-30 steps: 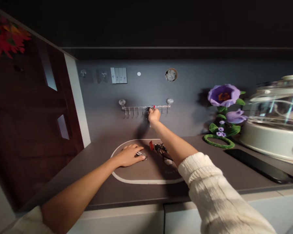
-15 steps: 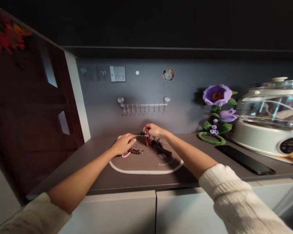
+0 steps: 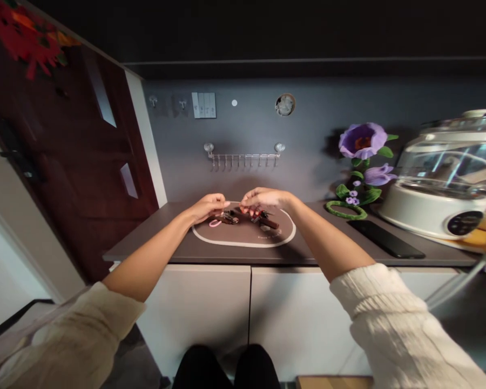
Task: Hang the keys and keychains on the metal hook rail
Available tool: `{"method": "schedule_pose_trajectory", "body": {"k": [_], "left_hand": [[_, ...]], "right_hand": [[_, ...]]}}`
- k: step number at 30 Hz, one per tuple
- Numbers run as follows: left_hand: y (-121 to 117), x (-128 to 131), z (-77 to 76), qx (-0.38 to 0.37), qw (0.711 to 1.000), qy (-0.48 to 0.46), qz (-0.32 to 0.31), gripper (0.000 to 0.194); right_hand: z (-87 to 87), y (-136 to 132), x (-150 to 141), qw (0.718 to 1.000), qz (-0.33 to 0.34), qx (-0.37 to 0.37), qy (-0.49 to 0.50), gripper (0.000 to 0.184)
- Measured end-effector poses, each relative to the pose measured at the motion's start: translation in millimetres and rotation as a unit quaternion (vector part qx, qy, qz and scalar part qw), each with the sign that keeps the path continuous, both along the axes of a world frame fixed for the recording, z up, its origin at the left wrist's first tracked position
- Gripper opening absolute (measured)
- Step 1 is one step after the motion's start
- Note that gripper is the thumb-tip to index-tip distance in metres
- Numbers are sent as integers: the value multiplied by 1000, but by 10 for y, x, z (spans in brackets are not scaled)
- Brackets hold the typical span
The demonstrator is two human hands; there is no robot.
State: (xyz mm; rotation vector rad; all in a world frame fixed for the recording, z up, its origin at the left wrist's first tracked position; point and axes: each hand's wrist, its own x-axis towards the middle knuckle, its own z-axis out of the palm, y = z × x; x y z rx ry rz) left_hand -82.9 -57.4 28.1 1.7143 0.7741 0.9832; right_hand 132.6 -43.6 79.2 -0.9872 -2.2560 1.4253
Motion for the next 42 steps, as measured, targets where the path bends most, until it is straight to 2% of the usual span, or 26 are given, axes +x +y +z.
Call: {"method": "schedule_pose_trajectory", "body": {"k": [4, 9, 13, 25, 28, 31, 34, 37, 42], "left_hand": [[-66, 10, -61, -73, 992, -95, -36, 55], [-43, -68, -307, -159, 979, -127, -19, 62], [-20, -125, -424, -176, 974, -145, -1, 63], [-8, -107, -458, -162, 976, -145, 16, 63], [2, -111, -411, -159, 979, -130, 2, 61], [31, -122, -302, -137, 986, -98, 6, 54], [90, -140, -168, -67, 993, -80, 54, 44], [189, -161, -67, 30, 990, -29, 137, 35], [403, -184, -45, 173, 936, 108, 287, 24]], "right_hand": [[-231, -86, -63, 991, -44, -70, 109, 56], [-682, -60, -88, 971, -88, -110, 195, 61], [-858, -98, -62, 957, -105, -106, 248, 62], [-873, -138, -85, 953, -131, -78, 263, 63], [-857, -123, -100, 955, -120, -77, 261, 61], [-796, -100, -146, 963, -111, -54, 240, 59], [-712, -49, -225, 964, -120, -8, 237, 53], [-638, 50, -326, 952, -153, 37, 261, 45], [-586, 296, -511, 936, -195, 68, 285, 30]]}}
